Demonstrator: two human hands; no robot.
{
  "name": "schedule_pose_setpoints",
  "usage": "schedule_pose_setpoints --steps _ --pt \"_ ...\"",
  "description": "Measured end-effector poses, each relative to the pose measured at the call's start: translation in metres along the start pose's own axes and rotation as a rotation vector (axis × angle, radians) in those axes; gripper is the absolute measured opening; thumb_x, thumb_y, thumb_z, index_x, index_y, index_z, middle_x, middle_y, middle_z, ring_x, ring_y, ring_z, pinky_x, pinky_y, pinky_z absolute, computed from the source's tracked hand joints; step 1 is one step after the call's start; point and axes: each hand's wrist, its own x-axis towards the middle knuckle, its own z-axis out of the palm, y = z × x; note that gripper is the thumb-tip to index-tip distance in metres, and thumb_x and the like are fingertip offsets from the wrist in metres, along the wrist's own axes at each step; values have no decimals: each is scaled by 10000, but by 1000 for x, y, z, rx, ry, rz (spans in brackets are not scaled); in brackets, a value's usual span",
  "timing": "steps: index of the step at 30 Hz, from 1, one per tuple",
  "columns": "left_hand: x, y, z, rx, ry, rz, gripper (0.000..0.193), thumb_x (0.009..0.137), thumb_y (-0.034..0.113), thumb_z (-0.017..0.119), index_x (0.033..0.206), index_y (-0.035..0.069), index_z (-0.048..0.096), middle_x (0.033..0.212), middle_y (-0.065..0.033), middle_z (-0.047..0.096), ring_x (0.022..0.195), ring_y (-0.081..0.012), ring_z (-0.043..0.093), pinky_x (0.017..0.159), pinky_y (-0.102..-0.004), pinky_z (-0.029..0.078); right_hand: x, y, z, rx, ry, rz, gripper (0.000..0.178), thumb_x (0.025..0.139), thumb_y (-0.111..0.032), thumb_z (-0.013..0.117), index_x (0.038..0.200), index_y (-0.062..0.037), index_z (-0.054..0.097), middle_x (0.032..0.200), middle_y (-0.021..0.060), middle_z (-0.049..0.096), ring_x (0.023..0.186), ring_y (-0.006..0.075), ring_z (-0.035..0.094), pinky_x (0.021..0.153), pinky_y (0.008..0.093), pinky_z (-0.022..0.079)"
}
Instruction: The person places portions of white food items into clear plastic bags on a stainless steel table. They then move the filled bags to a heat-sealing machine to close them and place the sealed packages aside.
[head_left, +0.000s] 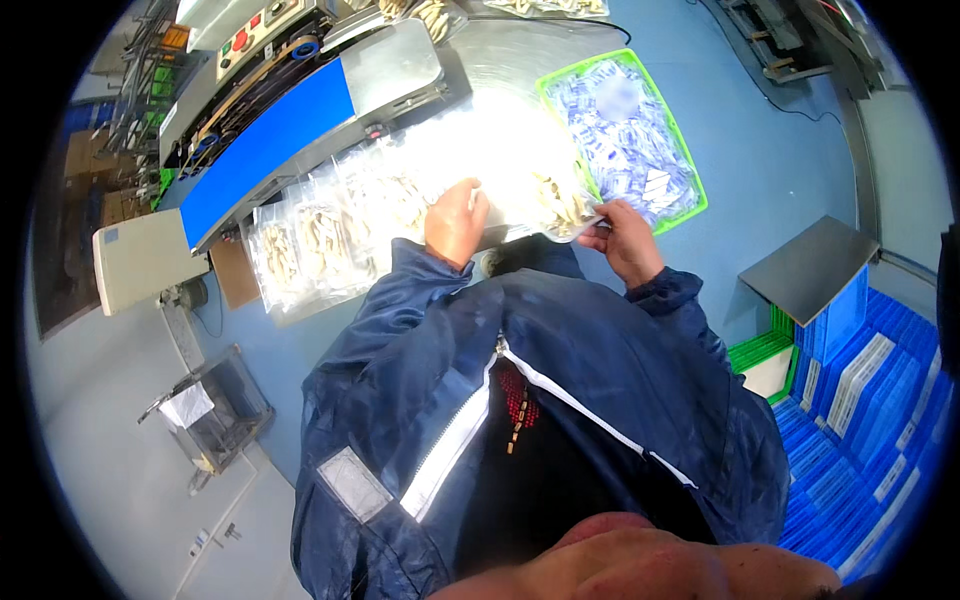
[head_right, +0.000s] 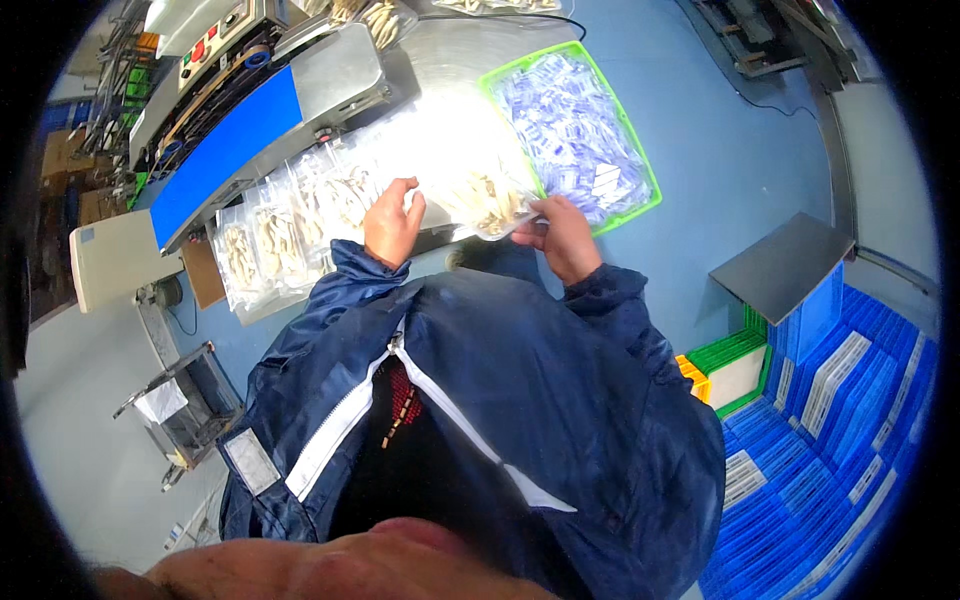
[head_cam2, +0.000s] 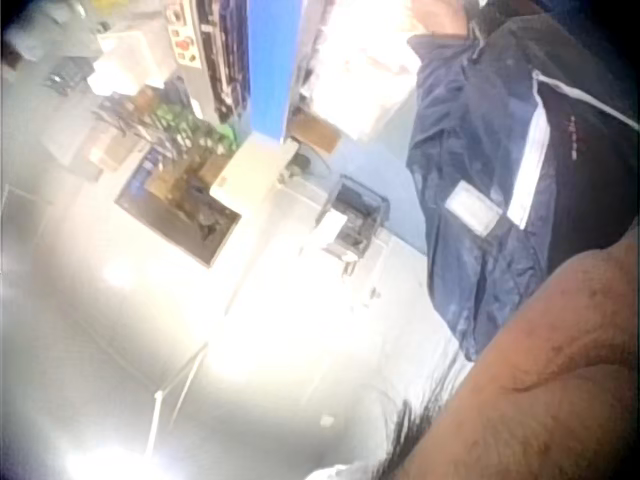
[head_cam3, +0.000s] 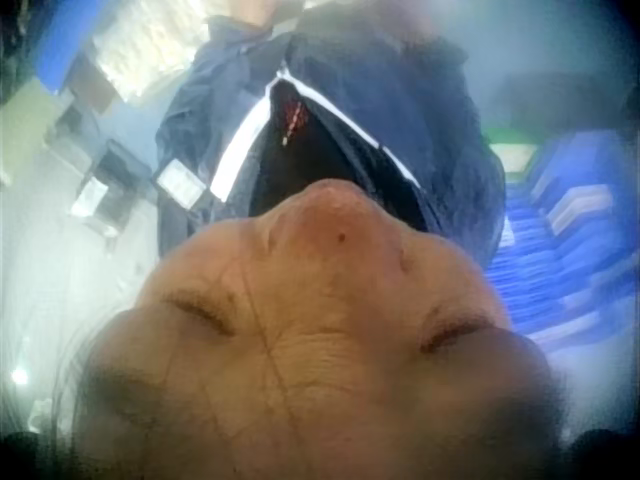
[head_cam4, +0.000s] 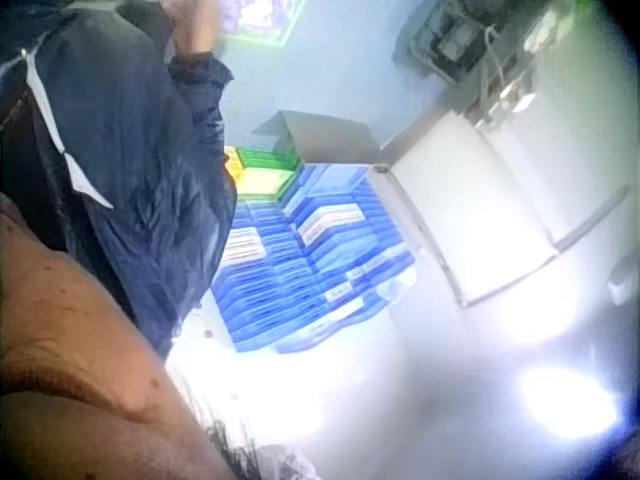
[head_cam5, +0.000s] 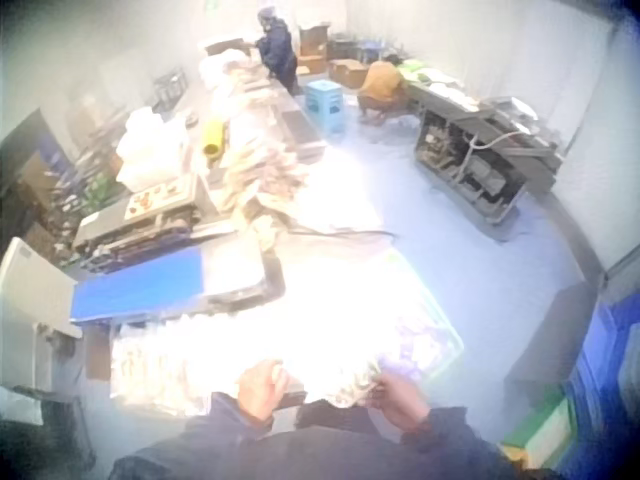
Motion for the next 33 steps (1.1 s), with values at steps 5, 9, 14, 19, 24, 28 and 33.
schedule_pose_setpoints --steps 5,9,14,19,24,28,33 --pt "-17 -7 15 173 -265 30 203 866 143 595 1047 57 565 858 -215 661 737 -394 646 649 -467 515 1 57 9 -301 11 -353 199 954 -169 552 932 -8 437 912 171 586 672 196 650 623 291 585" --pt "-1 1 7 279 -383 119 156 833 150 588 891 5 581 961 -235 647 846 -406 632 729 -466 505 -4 51 8 -465 -89 -288 220 954 -171 584 857 -38 437 873 145 580 639 162 620 580 272 557" --pt "0 -10 28 -92 -177 411 216 779 64 583 960 -53 580 1166 -271 588 1096 -414 549 949 -466 436 7 53 22 -93 1 -321 196 950 -163 584 1031 -1 510 955 171 607 690 147 608 636 265 534" --pt "-7 9 25 -130 -103 381 337 790 27 588 1114 -52 543 1270 -249 539 1178 -425 505 1020 -514 368 22 78 8 -591 -163 -848 368 959 -132 567 1263 34 445 993 148 597 829 175 622 682 282 537" --pt "-4 31 24 -173 -222 522 190 803 14 570 987 -17 531 1383 -205 487 1286 -398 453 1082 -518 322 -3 36 46 -150 -222 -385 400 958 -76 520 1324 26 396 1007 137 613 839 176 627 668 288 529" --pt "16 52 17 -221 -271 565 139 787 -4 571 924 2 543 1377 -198 502 1299 -383 453 1095 -518 314 26 16 44 -147 -297 -338 331 949 -64 487 1270 4 448 1007 139 625 842 156 632 609 262 500" --pt "34 56 21 -234 -410 666 153 846 41 610 985 -12 576 1402 -184 492 1324 -372 435 1103 -496 308 54 2 27 -376 -289 -295 179 937 -98 549 1083 2 529 839 91 638 638 125 582 519 241 441"
